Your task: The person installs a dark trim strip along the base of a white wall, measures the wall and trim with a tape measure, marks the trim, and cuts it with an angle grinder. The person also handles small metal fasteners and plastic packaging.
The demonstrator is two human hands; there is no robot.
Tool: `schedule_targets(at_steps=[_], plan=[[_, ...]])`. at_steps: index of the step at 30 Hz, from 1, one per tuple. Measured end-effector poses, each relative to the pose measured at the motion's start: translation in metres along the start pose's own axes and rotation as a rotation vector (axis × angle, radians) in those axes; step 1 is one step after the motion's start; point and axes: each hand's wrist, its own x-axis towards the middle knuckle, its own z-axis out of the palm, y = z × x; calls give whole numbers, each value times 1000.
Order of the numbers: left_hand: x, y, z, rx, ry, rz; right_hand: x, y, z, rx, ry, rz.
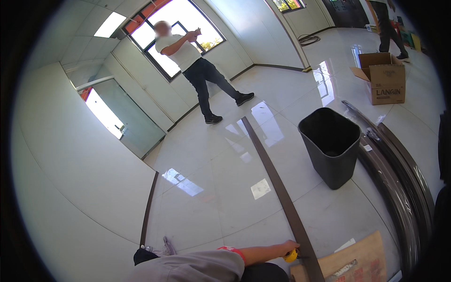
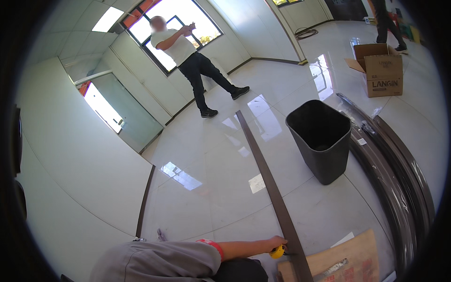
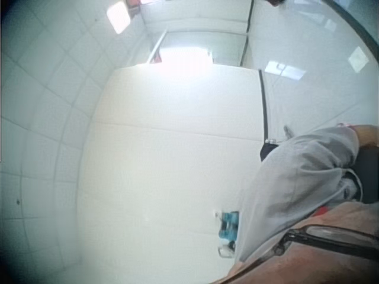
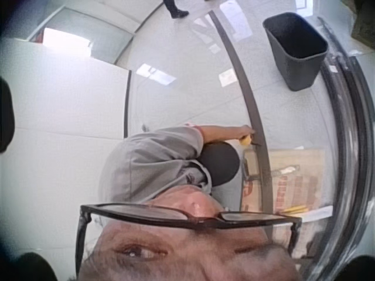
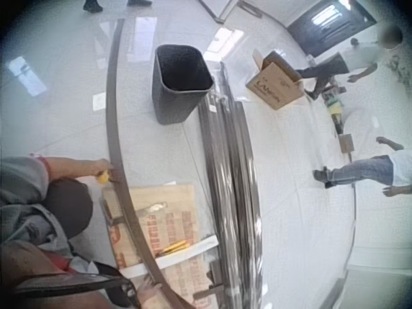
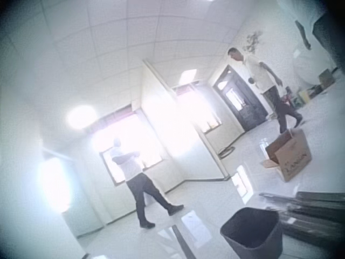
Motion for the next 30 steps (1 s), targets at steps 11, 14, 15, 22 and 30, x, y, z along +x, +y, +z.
schedule_targets(at_steps=[11, 14, 15, 22, 30], plan=[[-30, 30, 27, 307, -60, -5, 8, 10, -5, 19, -18, 30], [-8, 2, 10, 259, -48, 26, 10, 16, -5, 24, -49, 60], [-6, 3, 16, 263, -48, 41, 9, 18, -8, 27, -48, 49], [-5, -5, 23, 216, -9, 83, 3, 38, -20, 49, -61, 38], [1, -16, -22, -33, 56, 105, -14, 86, -15, 70, -126, 67]])
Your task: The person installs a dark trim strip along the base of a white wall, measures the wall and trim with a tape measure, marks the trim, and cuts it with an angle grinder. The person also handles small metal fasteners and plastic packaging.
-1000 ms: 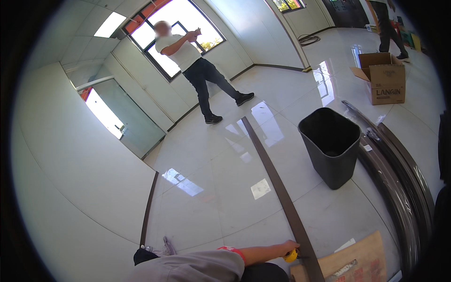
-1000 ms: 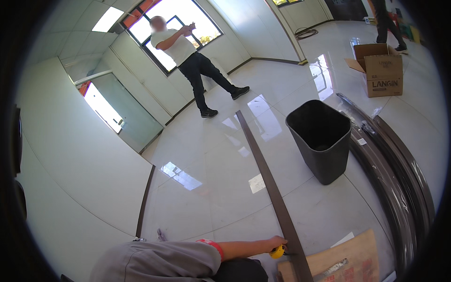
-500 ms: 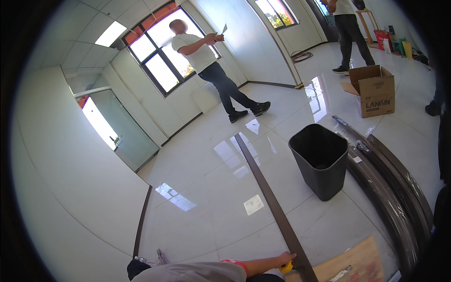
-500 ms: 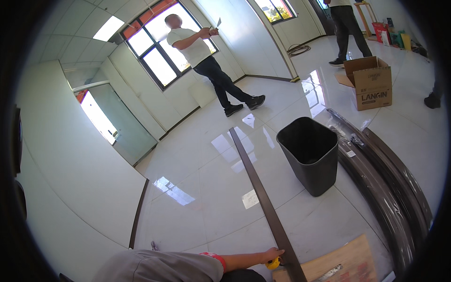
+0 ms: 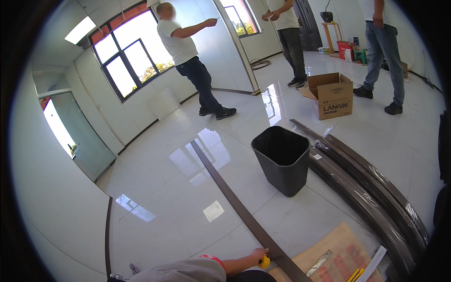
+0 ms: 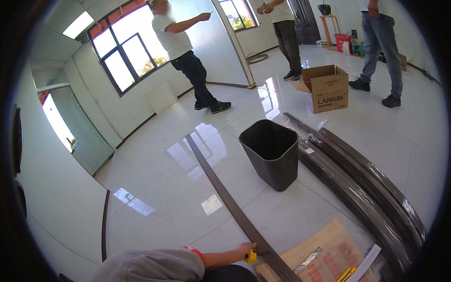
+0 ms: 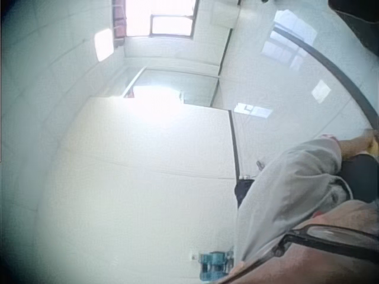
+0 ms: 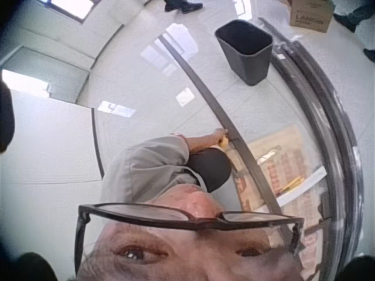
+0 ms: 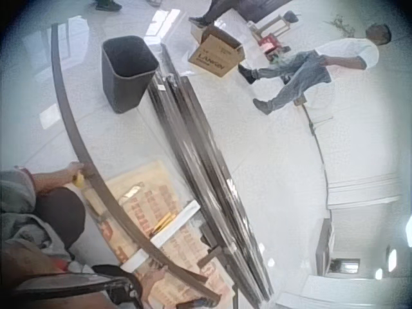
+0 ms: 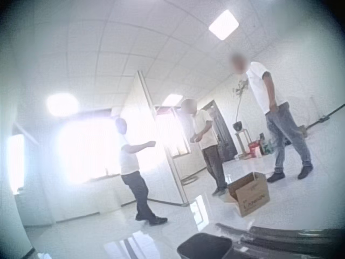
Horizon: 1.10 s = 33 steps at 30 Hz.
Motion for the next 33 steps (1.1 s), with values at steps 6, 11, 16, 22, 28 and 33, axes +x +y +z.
schedule_targets(at_steps=[6, 11, 16, 22, 28, 33], plan=[[43, 56, 1, -160, -301, 231, -18, 11, -43, 97, -116, -41], [56, 47, -78, -116, -319, -109, 24, 46, -10, -116, -245, 122], [21, 44, -26, -29, -71, -83, -10, 46, -65, -108, 12, 121], [50, 75, -50, -38, -295, -61, -27, 39, -70, -234, 91, 51], [30, 85, -56, 107, -113, -78, -45, 11, -80, -631, 78, 140], [-43, 90, -60, 206, -354, 41, -58, -53, 59, -1504, -367, -25]])
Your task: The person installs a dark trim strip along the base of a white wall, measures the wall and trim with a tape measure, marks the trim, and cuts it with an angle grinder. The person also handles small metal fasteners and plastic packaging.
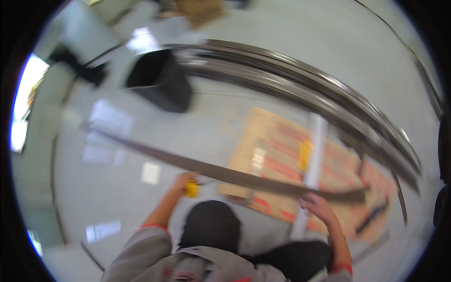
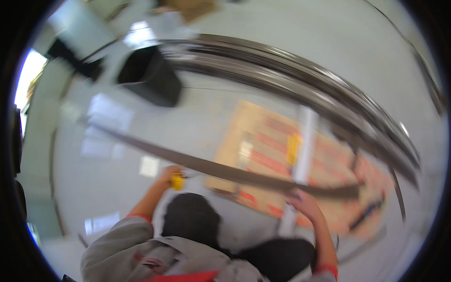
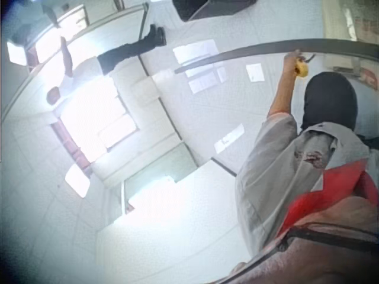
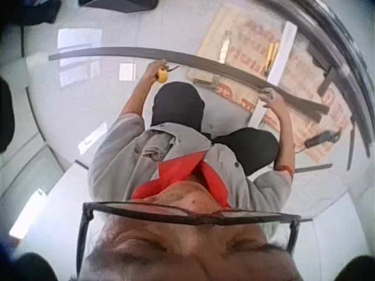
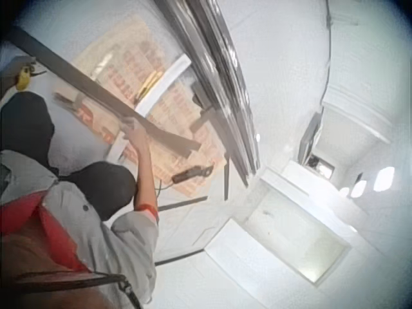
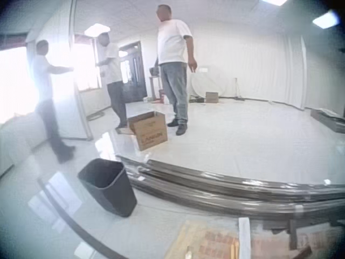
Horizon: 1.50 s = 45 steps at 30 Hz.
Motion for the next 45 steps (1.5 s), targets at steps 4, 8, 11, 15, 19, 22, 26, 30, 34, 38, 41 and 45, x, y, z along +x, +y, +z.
schedule_targets(at_steps=[4, 8, 11, 15, 19, 22, 26, 30, 34, 38, 41, 45], plan=[[-77, 105, 169, 84, -474, 227, 13, -97, 19, 374, -35, -225], [-112, 132, 216, 215, -635, 709, 52, -214, 97, 889, -317, -367], [-93, 132, 213, 274, -441, 900, 72, -243, 106, 936, -261, -439], [-69, 119, 176, 414, -499, 782, 94, -231, 100, 376, -91, -392], [-54, 104, 145, 387, -648, 531, 66, -278, 111, 89, -226, -128], [-47, 94, 120, 316, -634, 476, 66, -283, 125, -21, -281, -148], [-19, 124, 52, 84, -373, 532, 111, -155, 100, -452, -302, -456], [28, 196, -100, -298, 128, 555, 83, -39, 33, 185, -324, 69], [30, 241, -281, -655, 717, 771, 48, -20, -33, -344, -469, -147], [37, 195, -296, -432, 763, 627, 56, -37, -18, -250, -475, 173], [44, 137, -110, -29, 291, 554, 114, -61, 54, -170, -333, -86], [0, 37, 26, -376, -29, 253, 140, -193, 140, -231, -382, -275]])
